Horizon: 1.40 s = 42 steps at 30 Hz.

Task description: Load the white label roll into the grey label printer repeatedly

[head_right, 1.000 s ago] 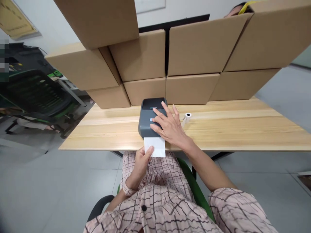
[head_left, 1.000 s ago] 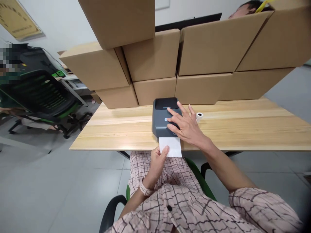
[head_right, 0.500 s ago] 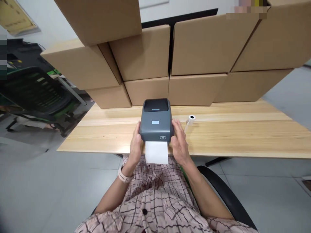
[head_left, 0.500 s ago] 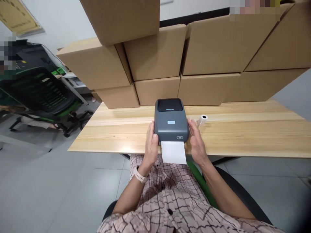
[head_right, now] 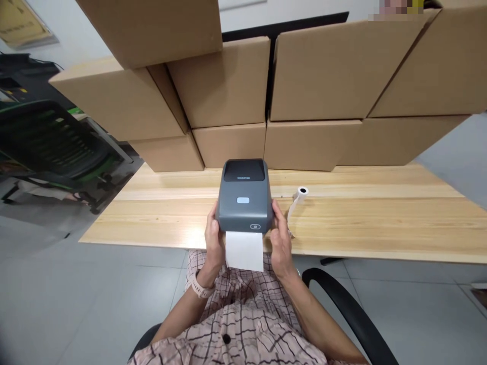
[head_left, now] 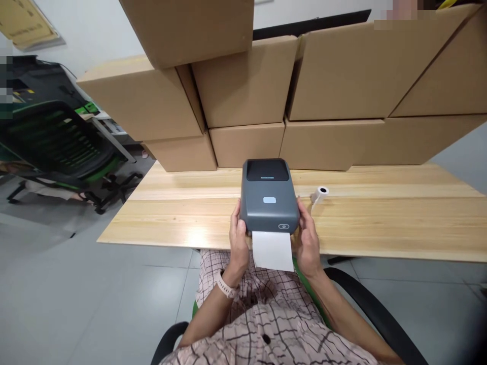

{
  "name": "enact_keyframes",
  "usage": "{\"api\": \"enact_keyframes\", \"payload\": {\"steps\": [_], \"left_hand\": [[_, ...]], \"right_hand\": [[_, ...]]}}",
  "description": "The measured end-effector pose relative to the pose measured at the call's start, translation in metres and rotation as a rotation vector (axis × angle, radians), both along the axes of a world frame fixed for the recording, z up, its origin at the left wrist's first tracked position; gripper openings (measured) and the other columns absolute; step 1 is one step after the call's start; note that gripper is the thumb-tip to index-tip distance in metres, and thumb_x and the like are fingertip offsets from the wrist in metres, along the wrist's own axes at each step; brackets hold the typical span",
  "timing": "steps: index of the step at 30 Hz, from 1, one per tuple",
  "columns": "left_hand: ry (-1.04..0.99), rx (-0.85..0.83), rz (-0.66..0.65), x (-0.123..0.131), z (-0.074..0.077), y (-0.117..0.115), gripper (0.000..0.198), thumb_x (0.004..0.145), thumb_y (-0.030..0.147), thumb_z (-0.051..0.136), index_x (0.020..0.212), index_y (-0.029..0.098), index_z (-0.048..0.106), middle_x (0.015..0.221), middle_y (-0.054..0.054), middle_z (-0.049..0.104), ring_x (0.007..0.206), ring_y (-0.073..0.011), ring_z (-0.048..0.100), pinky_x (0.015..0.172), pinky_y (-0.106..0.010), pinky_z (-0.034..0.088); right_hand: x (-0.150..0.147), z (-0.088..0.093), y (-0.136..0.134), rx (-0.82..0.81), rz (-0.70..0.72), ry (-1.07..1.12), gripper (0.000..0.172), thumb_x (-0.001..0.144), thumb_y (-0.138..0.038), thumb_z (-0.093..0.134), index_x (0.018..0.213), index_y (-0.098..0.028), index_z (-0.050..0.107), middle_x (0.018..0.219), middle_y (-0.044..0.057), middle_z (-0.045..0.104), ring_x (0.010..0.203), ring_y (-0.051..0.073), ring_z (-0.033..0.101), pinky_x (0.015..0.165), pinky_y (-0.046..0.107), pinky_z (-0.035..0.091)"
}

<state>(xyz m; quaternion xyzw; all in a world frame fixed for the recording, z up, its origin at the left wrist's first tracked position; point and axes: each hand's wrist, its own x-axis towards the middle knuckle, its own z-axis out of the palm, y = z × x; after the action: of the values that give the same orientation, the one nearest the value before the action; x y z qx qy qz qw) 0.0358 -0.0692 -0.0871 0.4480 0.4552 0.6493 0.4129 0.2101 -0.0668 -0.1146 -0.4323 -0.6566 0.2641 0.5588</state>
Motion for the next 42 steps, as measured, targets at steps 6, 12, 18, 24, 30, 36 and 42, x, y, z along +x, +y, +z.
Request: {"api": "enact_keyframes", "payload": {"steps": [6, 12, 18, 24, 30, 36, 42], "left_hand": [[0.124, -0.008, 0.073, 0.002, 0.001, 0.001, 0.069, 0.106, 0.068, 0.038, 0.16, 0.026, 0.049, 0.174, -0.01, 0.04, 0.164, -0.027, 0.034, 0.136, -0.045, 0.028], [0.331, -0.007, 0.134, -0.003, 0.003, -0.002, 0.069, 0.105, 0.075, 0.029, 0.159, 0.037, 0.051, 0.183, -0.002, 0.016, 0.17, -0.031, 0.011, 0.137, -0.059, 0.016], [0.42, 0.235, 0.077, -0.032, 0.049, 0.048, 0.059, 0.109, 0.065, 0.033, 0.148, 0.033, 0.063, 0.166, -0.006, 0.052, 0.161, -0.0274, 0.036, 0.135, -0.052, 0.024], [0.319, 0.15, -0.097, -0.053, 0.062, 0.126, 0.062, 0.09, 0.052, 0.075, 0.144, 0.025, 0.063, 0.16, -0.014, 0.057, 0.154, -0.0345, 0.047, 0.128, -0.054, 0.035], [0.15, -0.137, -0.469, -0.052, 0.034, 0.125, 0.101, 0.076, 0.036, 0.086, 0.165, 0.027, 0.04, 0.171, -0.014, 0.044, 0.156, -0.0397, 0.045, 0.128, -0.056, 0.038], [0.21, -0.111, -0.395, -0.053, 0.03, 0.13, 0.097, 0.071, 0.026, 0.081, 0.161, 0.022, 0.046, 0.171, -0.015, 0.043, 0.158, -0.0417, 0.04, 0.132, -0.06, 0.031], [0.078, -0.104, -0.424, -0.042, 0.023, 0.144, 0.119, 0.059, 0.016, 0.07, 0.169, 0.016, 0.025, 0.175, -0.015, 0.036, 0.165, -0.0376, 0.029, 0.135, -0.052, 0.027]], "right_hand": [[-0.005, -0.005, -0.004, -0.067, -0.115, 0.148, 0.059, 0.11, -0.046, 0.027, 0.168, -0.036, 0.035, 0.175, 0.003, 0.039, 0.161, 0.029, 0.04, 0.129, 0.061, 0.042], [0.011, 0.004, -0.004, -0.042, -0.115, -0.011, 0.06, 0.11, -0.051, 0.019, 0.167, -0.043, 0.035, 0.176, -0.003, 0.036, 0.164, 0.032, 0.034, 0.131, 0.067, 0.036], [0.027, 0.067, 0.033, 0.131, -0.113, -0.279, 0.069, 0.109, -0.062, 0.021, 0.173, -0.039, 0.013, 0.18, 0.004, 0.024, 0.166, 0.037, 0.025, 0.131, 0.069, 0.031], [0.02, 0.133, 0.132, 0.367, -0.231, -0.418, 0.073, 0.109, -0.06, 0.03, 0.173, -0.032, 0.009, 0.177, 0.009, 0.028, 0.166, 0.033, 0.026, 0.134, 0.064, 0.027], [0.027, 0.155, 0.21, 0.293, -0.158, -0.475, 0.083, 0.107, -0.059, 0.039, 0.173, -0.033, -0.004, 0.178, 0.007, 0.028, 0.165, 0.031, 0.03, 0.129, 0.061, 0.038], [0.017, 0.16, 0.179, 0.403, -0.206, -0.581, 0.072, 0.104, -0.049, 0.052, 0.169, -0.029, 0.03, 0.169, 0.01, 0.047, 0.157, 0.037, 0.043, 0.128, 0.062, 0.036], [0.0, 0.13, 0.168, 0.031, 0.404, -1.129, 0.093, 0.09, -0.056, 0.068, 0.17, -0.023, 0.033, 0.14, 0.016, 0.074, 0.112, 0.039, 0.076, 0.089, 0.048, 0.059]]}}
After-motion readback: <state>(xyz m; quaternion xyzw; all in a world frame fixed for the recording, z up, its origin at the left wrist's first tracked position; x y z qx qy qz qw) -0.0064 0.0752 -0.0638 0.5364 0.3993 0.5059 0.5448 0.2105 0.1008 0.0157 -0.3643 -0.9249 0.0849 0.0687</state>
